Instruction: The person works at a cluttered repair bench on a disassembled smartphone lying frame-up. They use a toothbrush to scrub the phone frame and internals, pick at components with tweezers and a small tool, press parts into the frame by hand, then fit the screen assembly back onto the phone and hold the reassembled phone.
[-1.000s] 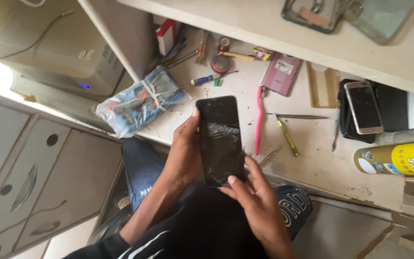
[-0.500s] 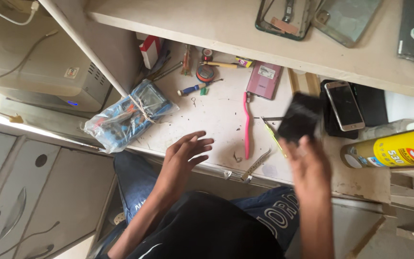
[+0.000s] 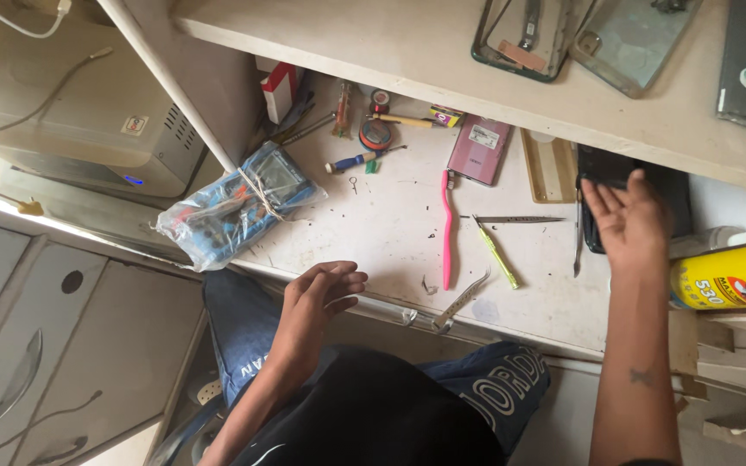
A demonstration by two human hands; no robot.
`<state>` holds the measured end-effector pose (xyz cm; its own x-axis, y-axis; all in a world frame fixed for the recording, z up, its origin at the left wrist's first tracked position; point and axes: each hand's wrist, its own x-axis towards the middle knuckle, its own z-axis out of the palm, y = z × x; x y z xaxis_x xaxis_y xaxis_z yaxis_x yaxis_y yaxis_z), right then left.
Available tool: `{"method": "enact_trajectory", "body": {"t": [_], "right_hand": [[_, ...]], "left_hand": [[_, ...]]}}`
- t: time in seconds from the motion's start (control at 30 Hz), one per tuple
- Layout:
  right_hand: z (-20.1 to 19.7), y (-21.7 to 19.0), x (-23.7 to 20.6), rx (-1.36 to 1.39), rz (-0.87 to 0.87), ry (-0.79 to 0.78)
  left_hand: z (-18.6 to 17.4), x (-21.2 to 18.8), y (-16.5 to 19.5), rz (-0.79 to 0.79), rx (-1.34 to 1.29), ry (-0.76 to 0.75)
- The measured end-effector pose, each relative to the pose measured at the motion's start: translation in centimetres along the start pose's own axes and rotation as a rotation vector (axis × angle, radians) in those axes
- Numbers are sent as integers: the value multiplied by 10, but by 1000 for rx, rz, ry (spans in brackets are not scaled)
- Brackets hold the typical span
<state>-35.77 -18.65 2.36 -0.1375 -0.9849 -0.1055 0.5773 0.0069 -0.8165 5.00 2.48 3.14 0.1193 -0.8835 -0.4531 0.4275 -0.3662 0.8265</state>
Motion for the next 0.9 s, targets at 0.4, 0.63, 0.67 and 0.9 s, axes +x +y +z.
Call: {"method": "enact_trajectory", "body": {"t": [0.4,0.63,0.67,0.9], "right_hand": [[27,-14,22,-182,-145,209],[32,-15,20,-459,-282,150],[30,-14,20,-564,-328,153],[12,-13,12,-1376,-706,328]], "left_hand": [[-6,4,-7,14,13,35],[-4,4,-8,16,22,32],[-3,4,-9,15,29,29],[-3,4,-14,54,28,34]]}}
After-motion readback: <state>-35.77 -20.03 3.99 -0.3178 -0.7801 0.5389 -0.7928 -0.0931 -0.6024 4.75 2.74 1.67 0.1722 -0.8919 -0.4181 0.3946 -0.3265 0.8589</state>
